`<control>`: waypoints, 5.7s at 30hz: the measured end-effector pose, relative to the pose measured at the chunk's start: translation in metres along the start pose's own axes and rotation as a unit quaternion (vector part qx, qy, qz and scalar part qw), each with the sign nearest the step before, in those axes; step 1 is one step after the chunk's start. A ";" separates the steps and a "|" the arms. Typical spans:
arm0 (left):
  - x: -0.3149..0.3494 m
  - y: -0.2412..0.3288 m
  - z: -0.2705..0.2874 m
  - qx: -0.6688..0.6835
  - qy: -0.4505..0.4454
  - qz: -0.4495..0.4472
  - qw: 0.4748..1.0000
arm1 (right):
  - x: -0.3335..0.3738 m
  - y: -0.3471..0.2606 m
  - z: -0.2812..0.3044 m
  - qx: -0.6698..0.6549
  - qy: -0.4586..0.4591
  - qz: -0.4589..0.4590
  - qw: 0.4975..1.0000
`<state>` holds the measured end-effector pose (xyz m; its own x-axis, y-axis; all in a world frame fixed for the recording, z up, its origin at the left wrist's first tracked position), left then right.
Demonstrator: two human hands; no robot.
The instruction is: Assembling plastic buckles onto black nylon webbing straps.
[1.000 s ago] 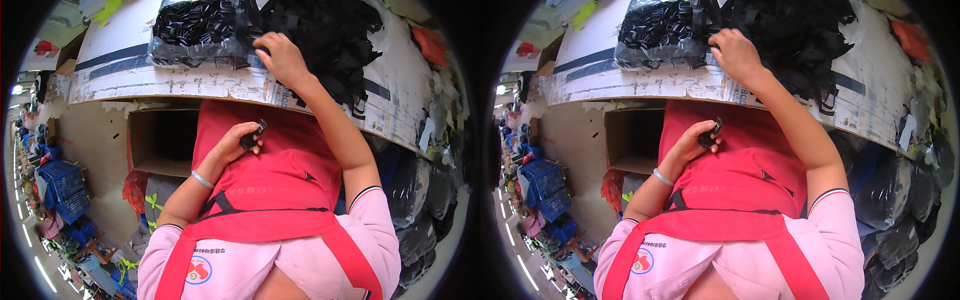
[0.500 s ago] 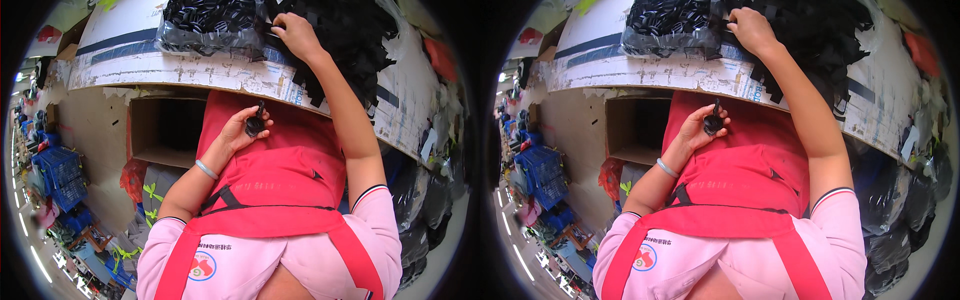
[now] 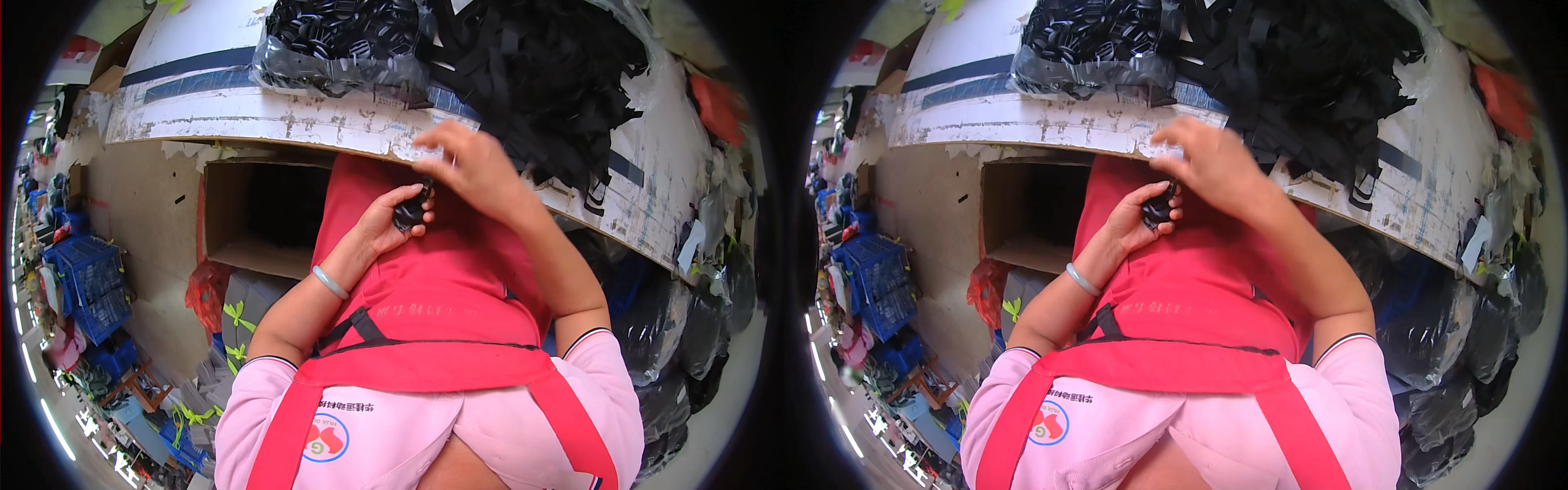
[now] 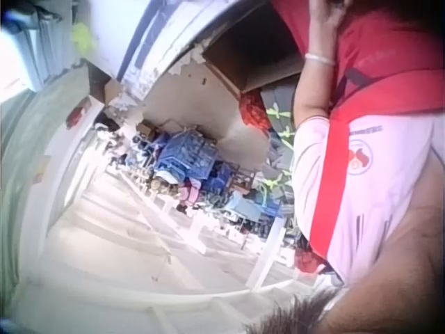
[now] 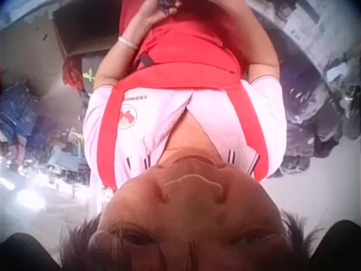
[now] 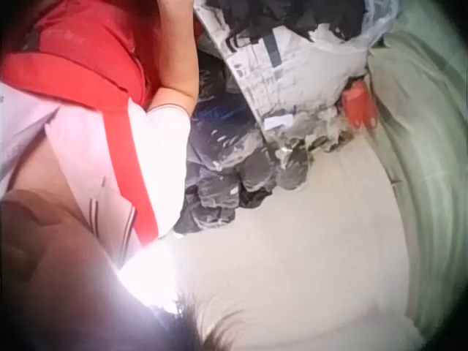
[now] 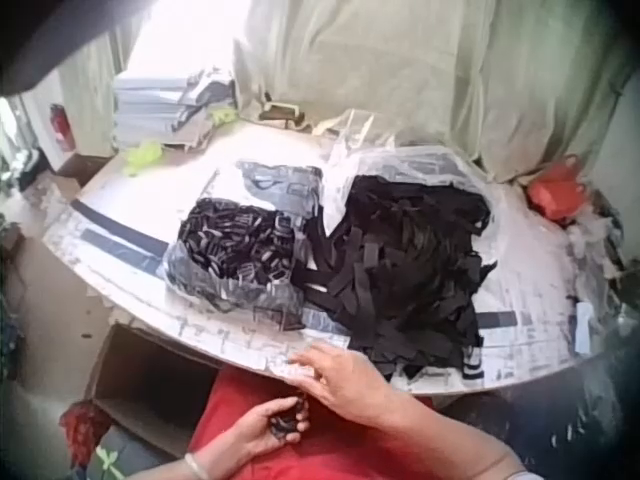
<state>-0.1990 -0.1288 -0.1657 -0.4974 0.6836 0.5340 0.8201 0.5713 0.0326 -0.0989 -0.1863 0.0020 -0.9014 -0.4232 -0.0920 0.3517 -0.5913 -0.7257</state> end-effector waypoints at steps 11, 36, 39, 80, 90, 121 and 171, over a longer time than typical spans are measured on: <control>0.012 0.000 -0.019 -0.135 -0.010 -0.038 0.990 | -0.052 0.051 0.018 0.321 0.127 0.042 0.938; 0.007 -0.001 -0.012 -0.256 0.058 -0.075 0.962 | -0.046 0.041 0.005 0.220 0.030 0.065 0.973; 0.014 0.009 -0.006 -0.255 0.103 -0.114 0.955 | -0.042 0.033 0.020 0.147 0.082 0.112 0.979; 0.075 0.074 -0.066 -0.503 0.182 -0.471 0.701 | 0.082 0.043 -0.050 -0.497 0.025 -0.349 0.794; 0.092 0.062 -0.103 -0.625 0.139 -0.577 0.507 | 0.074 0.048 -0.060 -0.584 0.090 -0.306 0.747; 0.086 0.059 -0.085 -0.619 0.160 -0.557 0.531 | 0.084 0.052 -0.069 -0.615 0.077 -0.317 0.718; 0.081 0.052 -0.068 -0.469 0.160 -0.515 0.700 | 0.102 0.050 -0.064 -0.440 0.034 -0.361 0.822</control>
<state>-0.1772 -0.0743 -0.0631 -0.9954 -0.0933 -0.0228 -0.0261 0.0350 0.9990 -0.1894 -0.2153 -0.0876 -0.8174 -0.1230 0.5628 -0.5726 0.0657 -0.8172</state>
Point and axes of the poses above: each hand's wrist, its own x-axis away from the middle knuckle, its own z-axis out of the back of the hand, y = z × x, the point moved 10 cm from there along -x, towards the middle knuckle, and after that the axes turned 6 degrees about y, right-handed, at the moved point
